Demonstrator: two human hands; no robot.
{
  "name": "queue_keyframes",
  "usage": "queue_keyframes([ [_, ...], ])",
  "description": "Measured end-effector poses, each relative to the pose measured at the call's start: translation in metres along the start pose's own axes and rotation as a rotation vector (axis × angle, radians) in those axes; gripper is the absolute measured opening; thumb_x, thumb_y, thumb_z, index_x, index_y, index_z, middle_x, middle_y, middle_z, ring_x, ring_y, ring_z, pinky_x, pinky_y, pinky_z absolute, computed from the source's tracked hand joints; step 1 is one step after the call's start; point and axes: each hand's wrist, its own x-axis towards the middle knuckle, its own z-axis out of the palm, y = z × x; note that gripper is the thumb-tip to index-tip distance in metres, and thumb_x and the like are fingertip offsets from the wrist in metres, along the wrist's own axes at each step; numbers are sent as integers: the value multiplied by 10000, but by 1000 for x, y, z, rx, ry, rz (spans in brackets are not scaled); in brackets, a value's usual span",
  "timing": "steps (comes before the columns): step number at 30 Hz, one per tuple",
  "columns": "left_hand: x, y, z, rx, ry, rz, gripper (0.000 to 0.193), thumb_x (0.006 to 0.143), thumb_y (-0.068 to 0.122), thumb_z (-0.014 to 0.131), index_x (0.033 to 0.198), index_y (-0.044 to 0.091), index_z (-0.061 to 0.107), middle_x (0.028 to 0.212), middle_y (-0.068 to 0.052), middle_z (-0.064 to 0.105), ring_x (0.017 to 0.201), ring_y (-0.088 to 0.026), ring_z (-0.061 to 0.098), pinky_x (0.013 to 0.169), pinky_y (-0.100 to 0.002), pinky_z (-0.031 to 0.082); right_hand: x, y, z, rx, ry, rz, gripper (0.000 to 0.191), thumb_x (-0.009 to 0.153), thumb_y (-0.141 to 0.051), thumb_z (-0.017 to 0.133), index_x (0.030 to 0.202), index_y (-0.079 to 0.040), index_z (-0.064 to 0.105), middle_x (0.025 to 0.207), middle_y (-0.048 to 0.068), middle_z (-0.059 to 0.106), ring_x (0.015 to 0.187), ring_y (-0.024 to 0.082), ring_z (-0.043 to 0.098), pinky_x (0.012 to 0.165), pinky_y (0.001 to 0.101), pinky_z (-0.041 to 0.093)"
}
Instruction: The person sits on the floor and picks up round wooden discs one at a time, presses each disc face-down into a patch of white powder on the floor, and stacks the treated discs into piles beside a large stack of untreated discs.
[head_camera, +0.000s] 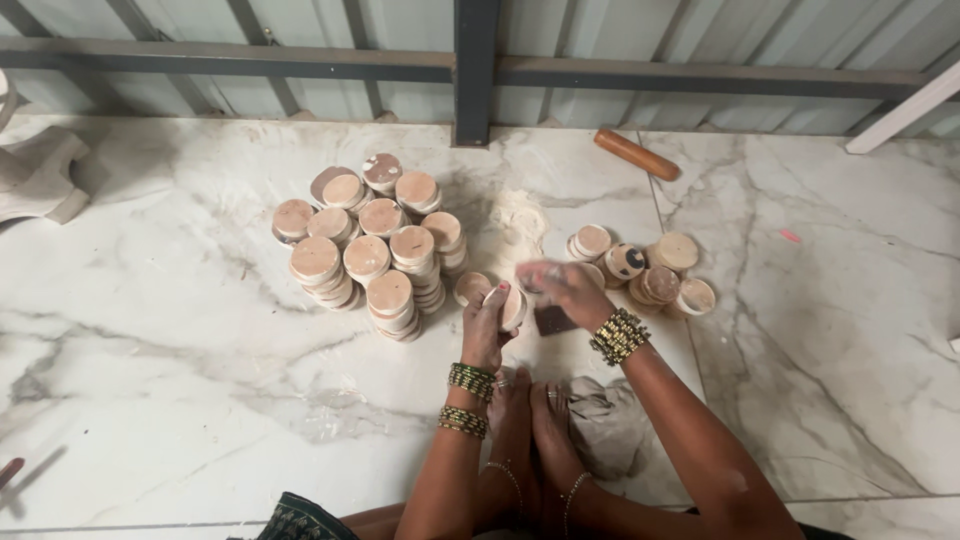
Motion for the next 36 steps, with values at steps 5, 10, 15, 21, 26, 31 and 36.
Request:
queue_keyframes([
  [5,-15,-19,39,9,65,85,194,961,212,677,1106,107,603,837,-32,630,641,-98,571,472,-247,466,-10,0,30,-144,247,-217,407,1024,-374,557,1238,-28,587,1204,140,674,1086,203,689,917,343,568],
  [10,-18,-44,47,-85,127,394,136,943,61,665,1068,24,628,962,-58,705,831,-100,648,706,-242,558,-40,6,71,-382,483,-385,454,1038,-388,505,1275,-2,528,1237,216,640,1189,325,622,1056,420,457],
  [15,2,-38,24,-57,253,468,82,948,73,623,974,13,672,956,-57,744,820,-103,688,715,-239,578,-56,5,107,-314,546,-545,385,1099,-373,473,1208,-8,529,1440,271,538,1268,345,562,1116,418,401],
  [21,-13,-33,27,156,224,369,128,999,123,625,935,30,684,810,-25,667,679,-84,564,562,-243,474,-27,21,88,-72,529,-148,457,1051,-422,468,1182,-28,660,1120,183,729,1029,257,696,934,368,552],
  [26,-31,-45,53,119,108,325,121,935,64,660,1008,54,563,863,-28,661,714,-95,592,589,-245,496,-14,34,42,218,429,-120,478,1042,-421,466,1303,-37,579,1144,167,705,1045,232,699,918,345,566],
  [31,-5,-41,23,14,202,484,64,961,68,629,992,17,605,926,-58,689,798,-109,630,690,-239,553,-35,44,100,-231,607,-407,528,1110,-427,449,1355,28,558,1339,216,631,1266,331,595,1083,399,425],
  [36,-4,-32,7,93,100,440,112,975,116,600,1010,45,679,917,-10,707,756,-60,625,632,-211,525,-29,47,103,-170,514,-330,518,1040,-406,528,1303,34,599,1257,199,663,1186,300,630,1036,382,475],
])
